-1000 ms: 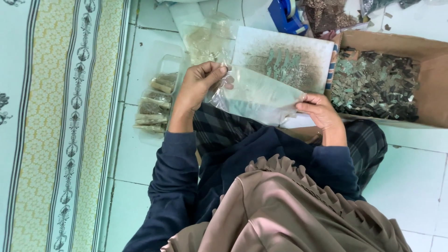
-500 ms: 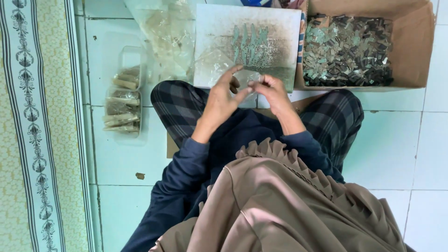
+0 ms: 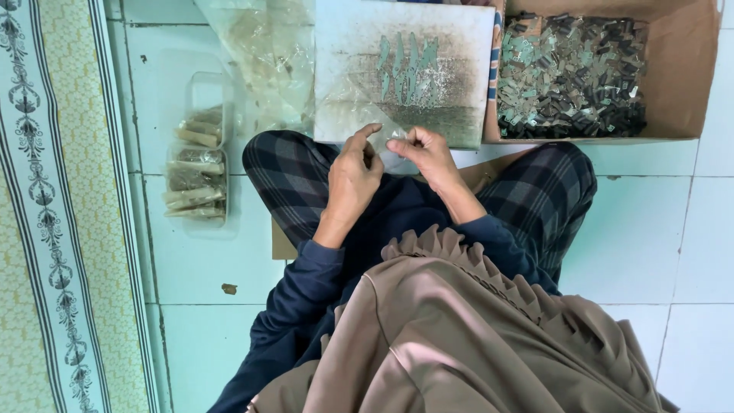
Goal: The person sits on the floor and sorts small electronic components from a cardboard box onto a white board. They pick up individual pieces, arrange them in rows, and then place them into a small plastic bag before sealing it.
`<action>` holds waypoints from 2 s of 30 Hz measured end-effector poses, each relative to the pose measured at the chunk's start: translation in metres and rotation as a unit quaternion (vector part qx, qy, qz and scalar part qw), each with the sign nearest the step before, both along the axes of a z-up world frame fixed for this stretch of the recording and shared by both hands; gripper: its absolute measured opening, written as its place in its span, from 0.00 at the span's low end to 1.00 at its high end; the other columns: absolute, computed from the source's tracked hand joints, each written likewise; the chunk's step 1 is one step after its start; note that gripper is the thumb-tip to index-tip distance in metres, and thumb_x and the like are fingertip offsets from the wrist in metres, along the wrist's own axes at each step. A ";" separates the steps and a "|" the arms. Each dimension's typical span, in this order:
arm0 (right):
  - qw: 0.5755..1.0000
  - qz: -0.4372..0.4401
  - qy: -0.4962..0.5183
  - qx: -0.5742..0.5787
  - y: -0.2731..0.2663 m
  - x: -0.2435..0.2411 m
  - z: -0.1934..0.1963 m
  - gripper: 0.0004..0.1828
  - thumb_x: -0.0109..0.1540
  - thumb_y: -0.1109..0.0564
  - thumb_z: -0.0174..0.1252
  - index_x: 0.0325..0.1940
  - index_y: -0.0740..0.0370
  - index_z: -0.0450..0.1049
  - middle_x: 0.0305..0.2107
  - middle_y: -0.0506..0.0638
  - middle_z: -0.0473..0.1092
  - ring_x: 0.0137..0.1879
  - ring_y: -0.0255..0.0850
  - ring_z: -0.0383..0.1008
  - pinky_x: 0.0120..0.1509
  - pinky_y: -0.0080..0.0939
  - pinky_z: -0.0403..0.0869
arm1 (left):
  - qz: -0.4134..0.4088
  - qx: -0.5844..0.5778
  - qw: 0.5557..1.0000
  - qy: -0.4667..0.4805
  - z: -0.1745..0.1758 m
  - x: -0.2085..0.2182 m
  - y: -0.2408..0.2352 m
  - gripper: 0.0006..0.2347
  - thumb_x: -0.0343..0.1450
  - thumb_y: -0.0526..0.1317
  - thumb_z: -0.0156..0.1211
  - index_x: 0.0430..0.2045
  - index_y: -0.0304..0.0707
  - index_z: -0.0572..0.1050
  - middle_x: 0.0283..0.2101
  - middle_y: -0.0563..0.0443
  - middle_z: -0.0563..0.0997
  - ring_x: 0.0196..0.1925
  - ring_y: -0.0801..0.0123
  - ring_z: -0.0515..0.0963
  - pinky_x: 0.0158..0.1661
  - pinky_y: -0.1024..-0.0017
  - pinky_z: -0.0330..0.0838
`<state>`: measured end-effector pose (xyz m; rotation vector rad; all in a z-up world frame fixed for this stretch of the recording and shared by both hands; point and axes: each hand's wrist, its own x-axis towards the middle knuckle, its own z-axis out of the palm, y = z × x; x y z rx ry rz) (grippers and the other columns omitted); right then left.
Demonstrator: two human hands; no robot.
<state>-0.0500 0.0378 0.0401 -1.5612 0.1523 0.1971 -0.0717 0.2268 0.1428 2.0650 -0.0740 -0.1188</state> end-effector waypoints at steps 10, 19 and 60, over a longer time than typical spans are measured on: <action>0.986 -0.008 -0.110 -0.127 -0.019 0.089 0.034 0.10 0.63 0.52 0.74 0.38 0.60 0.82 0.26 0.51 0.75 0.37 0.35 0.74 0.41 0.35 0.72 | 0.066 -0.032 0.994 -0.086 0.025 0.031 0.031 0.16 0.72 0.22 0.54 0.52 0.36 0.75 0.34 0.47 0.72 0.34 0.50 0.82 0.32 0.64 0.79; 0.778 0.078 0.144 -0.607 0.025 0.212 0.008 0.22 0.65 0.39 0.63 0.52 0.59 0.79 0.54 0.56 0.70 0.61 0.56 0.70 0.57 0.58 0.73 | 0.059 0.014 0.994 -0.093 0.044 0.039 0.040 0.13 0.74 0.26 0.51 0.51 0.38 0.74 0.54 0.41 0.67 0.23 0.68 0.70 0.33 0.66 0.68; 0.813 0.111 -0.103 -0.562 -0.020 0.109 -0.011 0.26 0.60 0.45 0.70 0.60 0.50 0.75 0.50 0.50 0.63 0.57 0.50 0.60 0.56 0.54 0.62 | -0.017 0.066 0.992 -0.103 -0.007 0.071 0.030 0.16 0.72 0.23 0.52 0.55 0.16 0.73 0.56 0.21 0.74 0.53 0.32 0.80 0.48 0.56 0.82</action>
